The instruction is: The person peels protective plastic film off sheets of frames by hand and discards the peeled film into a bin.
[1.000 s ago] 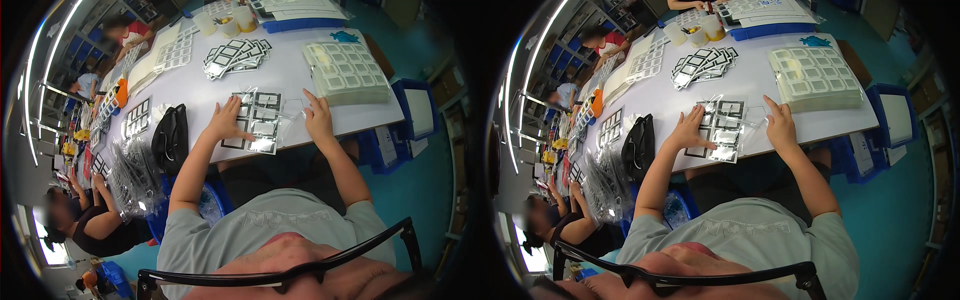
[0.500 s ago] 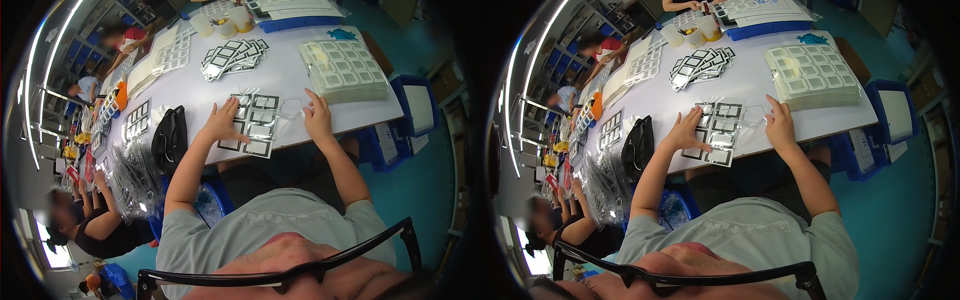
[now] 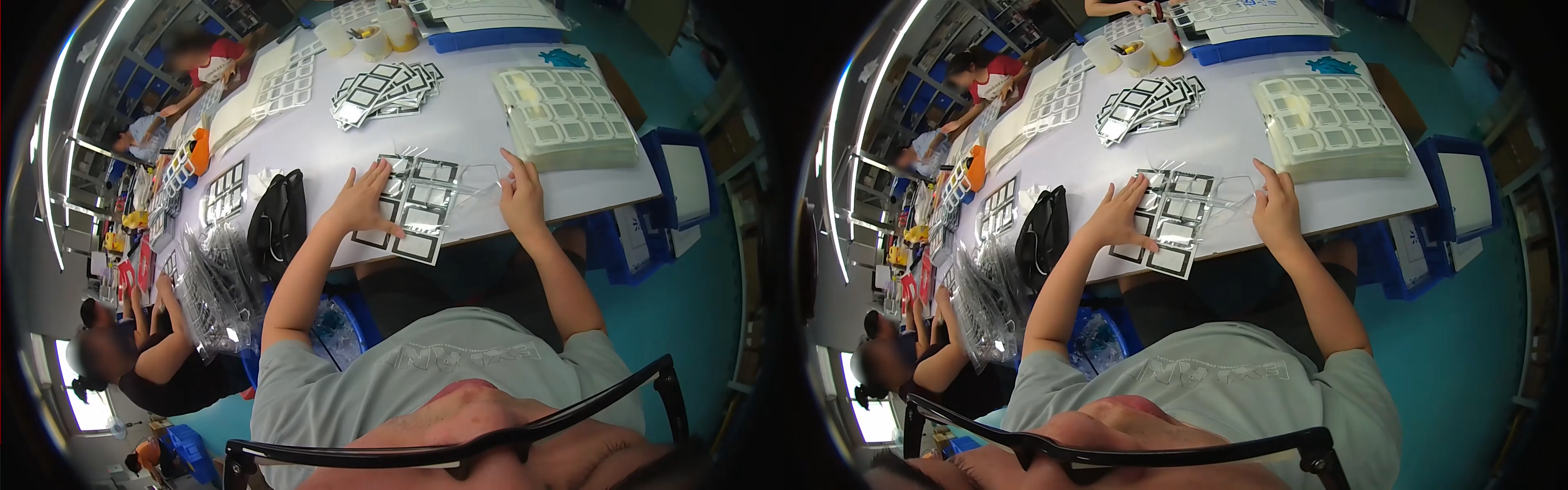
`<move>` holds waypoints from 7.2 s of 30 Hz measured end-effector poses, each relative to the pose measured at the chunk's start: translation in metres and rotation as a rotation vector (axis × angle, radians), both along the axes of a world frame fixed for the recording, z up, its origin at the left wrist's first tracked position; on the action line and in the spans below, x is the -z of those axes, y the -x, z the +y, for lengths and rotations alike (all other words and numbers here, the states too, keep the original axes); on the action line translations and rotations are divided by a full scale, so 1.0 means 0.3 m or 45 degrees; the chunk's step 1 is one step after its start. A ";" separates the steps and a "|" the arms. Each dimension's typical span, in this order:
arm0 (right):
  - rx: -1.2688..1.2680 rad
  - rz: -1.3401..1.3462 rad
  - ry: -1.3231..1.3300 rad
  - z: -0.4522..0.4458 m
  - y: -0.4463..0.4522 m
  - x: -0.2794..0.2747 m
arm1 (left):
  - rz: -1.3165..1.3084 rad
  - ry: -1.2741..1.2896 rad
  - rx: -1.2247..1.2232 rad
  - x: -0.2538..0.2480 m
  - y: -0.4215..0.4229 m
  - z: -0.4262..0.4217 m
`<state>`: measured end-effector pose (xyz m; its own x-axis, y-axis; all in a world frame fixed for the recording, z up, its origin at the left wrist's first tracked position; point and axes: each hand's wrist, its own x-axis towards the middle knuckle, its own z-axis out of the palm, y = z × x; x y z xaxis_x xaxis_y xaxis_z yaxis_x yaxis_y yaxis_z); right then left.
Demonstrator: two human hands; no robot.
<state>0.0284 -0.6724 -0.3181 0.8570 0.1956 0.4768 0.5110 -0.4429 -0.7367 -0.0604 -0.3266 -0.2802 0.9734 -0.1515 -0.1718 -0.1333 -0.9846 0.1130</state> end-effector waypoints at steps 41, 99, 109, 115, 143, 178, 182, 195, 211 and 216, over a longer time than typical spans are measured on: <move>-0.029 -0.007 0.224 -0.118 0.066 0.000 | 0.024 -0.079 -0.158 -0.025 0.016 -0.044; 0.274 -0.269 0.157 -0.182 0.019 -0.149 | -0.020 0.195 0.157 -0.057 -0.202 -0.110; 0.208 -0.088 0.087 -0.328 -0.024 -0.192 | -0.153 0.463 0.206 0.019 -0.169 -0.060; -0.094 0.658 -0.589 -0.480 -0.110 -0.323 | -0.089 0.445 0.210 0.027 -0.173 -0.035; -1.824 -1.039 -0.075 1.321 0.705 -0.375 | -0.753 0.685 -0.352 0.159 0.216 0.003; -0.834 -0.522 0.541 0.190 0.258 -0.033 | -0.901 0.519 -0.154 0.113 0.414 -0.252; -0.913 -0.571 0.428 0.174 0.186 -0.049 | -1.011 0.451 0.016 0.090 0.412 -0.236; -0.387 -1.395 0.124 0.540 -0.324 -0.607 | -1.120 0.960 -0.528 0.002 0.473 -0.191; -0.872 -0.738 0.521 0.629 -0.037 -0.082 | -1.129 0.613 -0.474 -0.103 0.175 0.118; -0.950 -0.560 0.321 0.551 -0.050 -0.029 | -1.093 0.380 -0.879 -0.090 -0.138 0.570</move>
<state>0.0435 -0.5070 -0.3096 0.2159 0.7709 0.5992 0.9429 -0.0053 -0.3330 -0.0190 -0.1556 -0.2531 0.6435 0.5386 0.5439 0.2797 -0.8269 0.4879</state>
